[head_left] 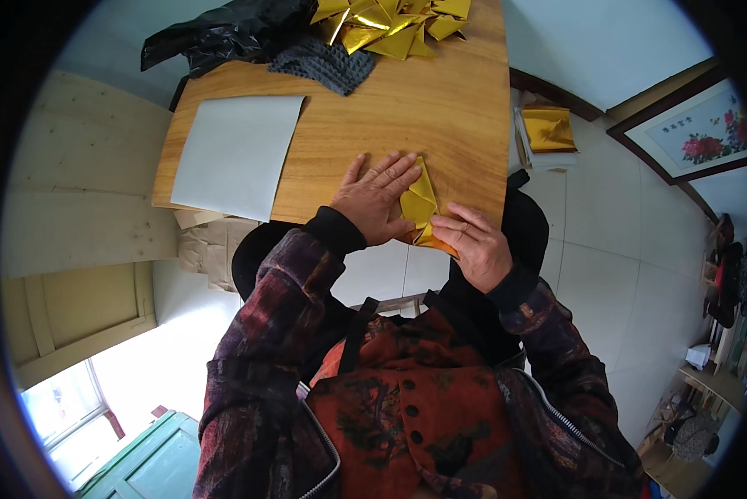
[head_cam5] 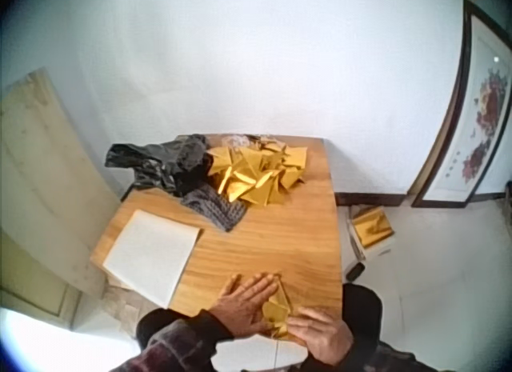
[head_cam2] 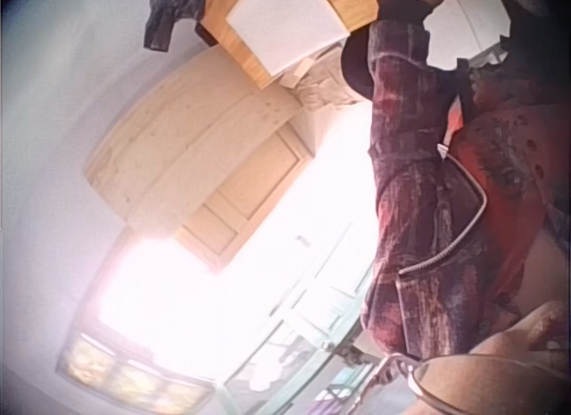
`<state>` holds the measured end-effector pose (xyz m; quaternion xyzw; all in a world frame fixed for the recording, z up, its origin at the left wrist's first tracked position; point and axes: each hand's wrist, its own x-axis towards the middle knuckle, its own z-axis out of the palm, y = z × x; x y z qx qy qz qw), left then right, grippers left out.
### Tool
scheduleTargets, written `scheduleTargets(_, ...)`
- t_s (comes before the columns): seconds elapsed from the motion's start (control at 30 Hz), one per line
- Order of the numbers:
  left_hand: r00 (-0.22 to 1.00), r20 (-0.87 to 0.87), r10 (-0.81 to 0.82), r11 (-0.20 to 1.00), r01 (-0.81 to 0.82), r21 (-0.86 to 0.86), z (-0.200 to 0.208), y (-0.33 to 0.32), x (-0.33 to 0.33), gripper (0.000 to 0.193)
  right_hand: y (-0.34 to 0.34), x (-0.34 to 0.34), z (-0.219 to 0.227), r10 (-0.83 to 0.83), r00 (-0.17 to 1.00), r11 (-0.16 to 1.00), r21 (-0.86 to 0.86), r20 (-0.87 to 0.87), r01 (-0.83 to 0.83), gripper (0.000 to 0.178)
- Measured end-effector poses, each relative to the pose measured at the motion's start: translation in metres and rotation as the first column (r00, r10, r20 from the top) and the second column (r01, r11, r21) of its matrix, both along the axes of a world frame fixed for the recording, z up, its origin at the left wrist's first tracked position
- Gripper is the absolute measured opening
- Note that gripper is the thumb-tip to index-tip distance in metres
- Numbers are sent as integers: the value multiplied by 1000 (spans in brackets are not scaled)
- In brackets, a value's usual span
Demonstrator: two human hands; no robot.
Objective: The person folds a gold sheet of paper into a triangular packet by hand, pressing creases and tucking flaps. The finished packet is placed on the table among others, and the person begins folding another sheet.
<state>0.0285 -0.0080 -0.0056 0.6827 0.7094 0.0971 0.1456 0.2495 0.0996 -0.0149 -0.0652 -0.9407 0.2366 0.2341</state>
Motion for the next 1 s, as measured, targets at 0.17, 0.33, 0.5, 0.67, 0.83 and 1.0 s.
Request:
scheduleTargets(0.17,1000,8,-1,1000,1,-4,2,0,0,85,1,-8,7,-40,999,955,-294,-27,30,10)
scheduleTargets(0.33,1000,-15,-10,1000,11,22,1,-1,0,79,4,-20,15,-124,985,862,-479,120,167,12)
scheduleTargets(0.5,1000,-24,-8,998,9,62,-1,-2,1,68,5,-34,21,-169,951,761,-579,261,294,17)
scheduleTargets(0.67,1000,-15,-4,998,5,67,0,-2,0,64,1,-48,17,-295,923,767,-514,246,383,15)
scheduleTargets(0.83,1000,-15,-14,997,15,80,-1,-3,0,63,-1,-54,12,-374,892,789,-419,255,450,14)
scheduleTargets(1.0,1000,18,-25,998,24,62,-1,-2,-3,65,-5,-57,10,-419,870,780,-387,261,492,13)
